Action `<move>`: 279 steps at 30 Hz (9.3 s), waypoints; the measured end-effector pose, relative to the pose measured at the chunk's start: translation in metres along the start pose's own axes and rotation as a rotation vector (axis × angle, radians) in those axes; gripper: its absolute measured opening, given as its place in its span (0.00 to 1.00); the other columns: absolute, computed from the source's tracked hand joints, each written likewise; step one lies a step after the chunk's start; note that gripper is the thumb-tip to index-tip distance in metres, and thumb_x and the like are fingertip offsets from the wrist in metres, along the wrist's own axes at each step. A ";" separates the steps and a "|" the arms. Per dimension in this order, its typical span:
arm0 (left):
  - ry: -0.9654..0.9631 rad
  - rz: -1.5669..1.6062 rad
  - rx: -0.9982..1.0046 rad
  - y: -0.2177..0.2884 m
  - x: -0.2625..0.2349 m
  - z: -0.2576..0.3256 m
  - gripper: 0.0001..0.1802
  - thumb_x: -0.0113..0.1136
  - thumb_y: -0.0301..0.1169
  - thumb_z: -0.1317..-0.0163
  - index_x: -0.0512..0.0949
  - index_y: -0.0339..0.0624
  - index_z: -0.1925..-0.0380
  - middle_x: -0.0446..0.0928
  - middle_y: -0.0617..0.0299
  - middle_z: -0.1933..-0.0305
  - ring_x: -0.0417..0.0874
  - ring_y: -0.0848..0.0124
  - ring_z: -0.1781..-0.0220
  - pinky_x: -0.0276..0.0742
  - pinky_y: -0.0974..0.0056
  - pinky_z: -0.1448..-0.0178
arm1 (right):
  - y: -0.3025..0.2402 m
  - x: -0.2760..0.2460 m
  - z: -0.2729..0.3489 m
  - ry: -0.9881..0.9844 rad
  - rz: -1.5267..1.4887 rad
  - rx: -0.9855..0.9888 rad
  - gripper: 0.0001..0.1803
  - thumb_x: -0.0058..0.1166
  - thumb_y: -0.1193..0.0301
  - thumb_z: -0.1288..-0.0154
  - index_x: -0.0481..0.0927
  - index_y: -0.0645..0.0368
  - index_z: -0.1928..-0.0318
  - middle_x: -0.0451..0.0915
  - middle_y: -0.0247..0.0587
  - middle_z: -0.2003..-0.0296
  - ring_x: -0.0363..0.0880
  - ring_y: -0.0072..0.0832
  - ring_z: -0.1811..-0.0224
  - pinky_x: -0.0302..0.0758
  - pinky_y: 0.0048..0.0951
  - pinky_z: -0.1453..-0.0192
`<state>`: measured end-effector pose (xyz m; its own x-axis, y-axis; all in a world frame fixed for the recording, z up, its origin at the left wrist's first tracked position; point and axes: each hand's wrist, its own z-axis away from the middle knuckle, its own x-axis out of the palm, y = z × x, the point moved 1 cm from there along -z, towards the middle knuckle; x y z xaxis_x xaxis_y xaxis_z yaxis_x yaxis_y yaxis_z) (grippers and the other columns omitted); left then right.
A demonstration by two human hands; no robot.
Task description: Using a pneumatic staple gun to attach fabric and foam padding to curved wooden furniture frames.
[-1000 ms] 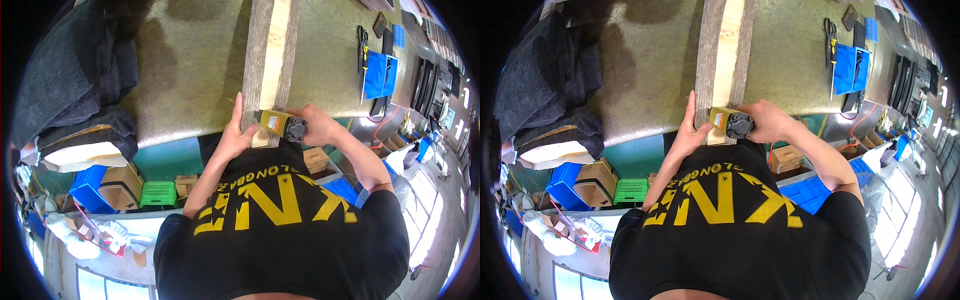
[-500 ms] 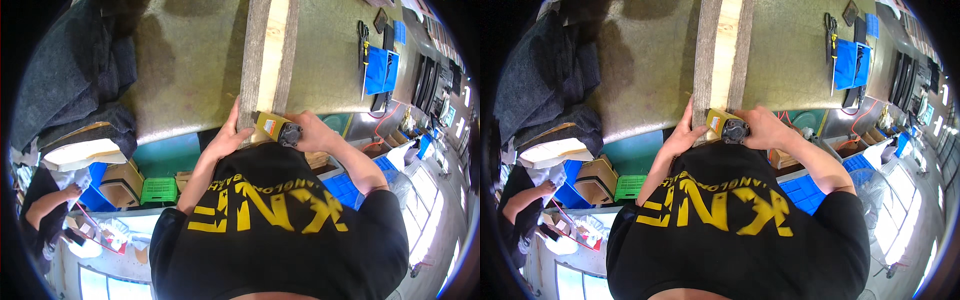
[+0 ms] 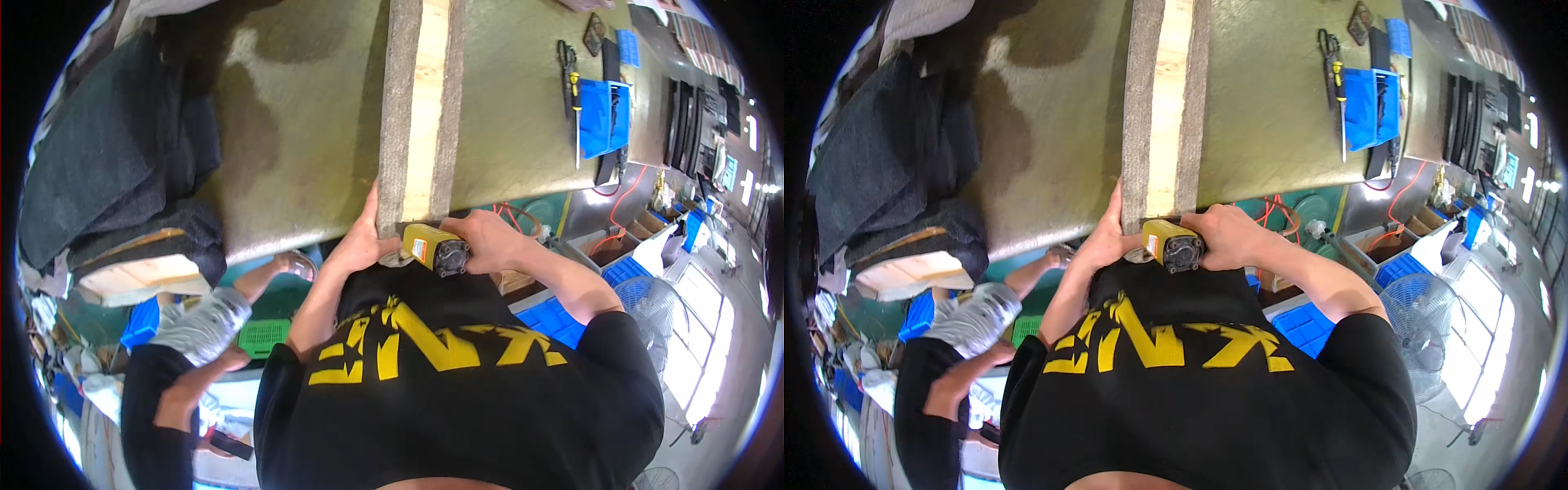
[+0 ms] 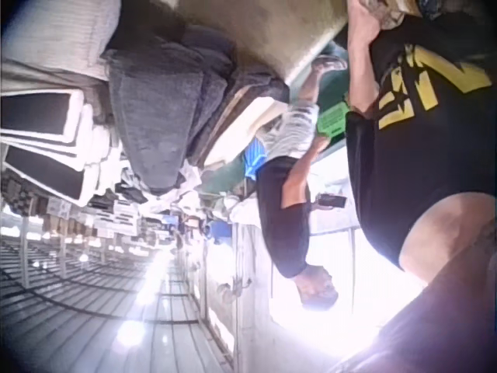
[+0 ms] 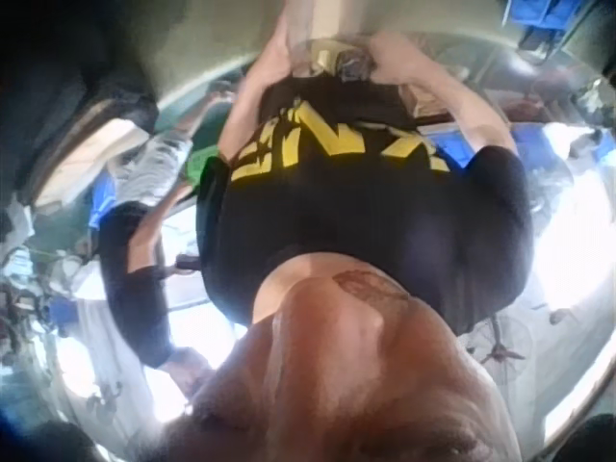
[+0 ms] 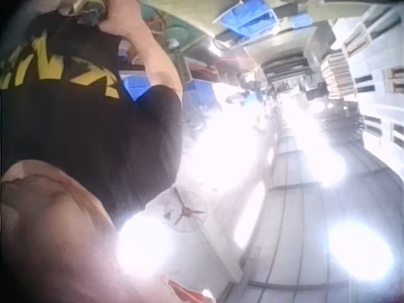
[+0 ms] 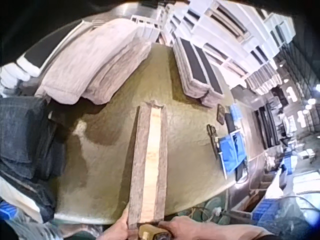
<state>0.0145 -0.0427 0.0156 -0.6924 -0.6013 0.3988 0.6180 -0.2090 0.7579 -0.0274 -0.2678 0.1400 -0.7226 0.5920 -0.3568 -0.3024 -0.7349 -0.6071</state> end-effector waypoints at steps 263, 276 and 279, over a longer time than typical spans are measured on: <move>1.452 -1.046 0.369 -0.009 -0.046 -0.052 0.22 0.67 0.33 0.43 0.83 0.41 0.48 0.71 0.64 0.66 0.72 0.63 0.64 0.65 0.57 0.62 | -0.051 -0.098 -0.133 0.077 0.286 -0.113 0.23 0.66 0.63 0.50 0.80 0.69 0.59 0.83 0.56 0.68 0.83 0.47 0.63 0.79 0.42 0.54; 1.450 -0.963 0.458 -0.020 -0.049 -0.053 0.11 0.60 0.32 0.45 0.84 0.45 0.63 0.70 0.64 0.65 0.72 0.64 0.60 0.65 0.56 0.57 | -0.089 -0.070 -0.193 0.048 0.498 0.032 0.22 0.63 0.65 0.52 0.80 0.73 0.63 0.83 0.65 0.68 0.84 0.55 0.62 0.80 0.45 0.53; 1.455 -0.989 0.478 -0.017 -0.050 -0.050 0.11 0.59 0.32 0.45 0.84 0.45 0.63 0.70 0.64 0.65 0.71 0.64 0.61 0.65 0.57 0.58 | -0.094 -0.070 -0.188 0.021 0.524 0.007 0.21 0.63 0.67 0.51 0.81 0.73 0.62 0.83 0.65 0.67 0.84 0.56 0.60 0.81 0.45 0.52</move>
<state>0.0572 -0.0479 -0.0426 0.3045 -0.5797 -0.7558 -0.0999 -0.8086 0.5799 0.1684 -0.1783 0.0885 -0.7656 0.1506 -0.6254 0.0923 -0.9364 -0.3385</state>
